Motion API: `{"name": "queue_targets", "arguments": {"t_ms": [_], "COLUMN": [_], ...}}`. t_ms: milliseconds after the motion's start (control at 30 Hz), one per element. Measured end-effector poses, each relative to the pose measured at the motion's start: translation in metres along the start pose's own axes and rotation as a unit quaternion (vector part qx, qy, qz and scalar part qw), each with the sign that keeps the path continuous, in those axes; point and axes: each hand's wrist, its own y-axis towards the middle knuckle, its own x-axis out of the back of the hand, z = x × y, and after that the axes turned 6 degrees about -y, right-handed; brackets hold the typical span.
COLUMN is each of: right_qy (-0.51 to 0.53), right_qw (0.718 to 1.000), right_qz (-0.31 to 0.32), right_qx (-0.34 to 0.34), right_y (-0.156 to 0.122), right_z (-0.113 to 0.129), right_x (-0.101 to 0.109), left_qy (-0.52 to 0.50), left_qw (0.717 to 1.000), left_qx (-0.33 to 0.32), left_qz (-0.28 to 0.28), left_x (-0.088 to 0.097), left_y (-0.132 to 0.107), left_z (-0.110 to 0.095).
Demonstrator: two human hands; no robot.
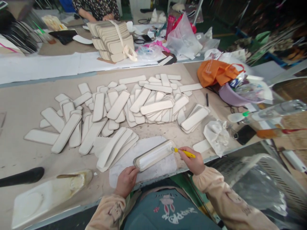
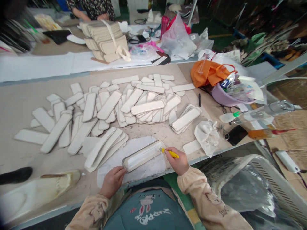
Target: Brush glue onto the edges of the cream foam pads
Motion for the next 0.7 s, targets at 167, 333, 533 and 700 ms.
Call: {"name": "queue_targets", "arguments": {"t_ms": [167,333,533,700], "right_qy": [0.019,-0.061,-0.046,0.104], "right_qw": [0.997,0.997,0.991,0.981], "right_qz": [0.068,-0.007,-0.109,-0.164], "right_qx": [0.036,0.038,-0.055,0.026], "right_y": [-0.013,-0.008,0.001,-0.012], "right_z": [0.018,0.007,0.009,0.048], "right_x": [-0.026,-0.011,0.023,0.011], "left_qy": [-0.012,-0.027,-0.055,0.013], "left_qw": [1.000,0.999,0.997,0.971], "left_qx": [0.002,0.019,0.046,0.199], "left_qz": [0.000,0.002,0.006,-0.134], "left_x": [0.000,0.000,0.020,0.070], "left_y": [0.000,0.000,0.006,0.018], "left_z": [0.002,-0.003,-0.011,0.029]}}
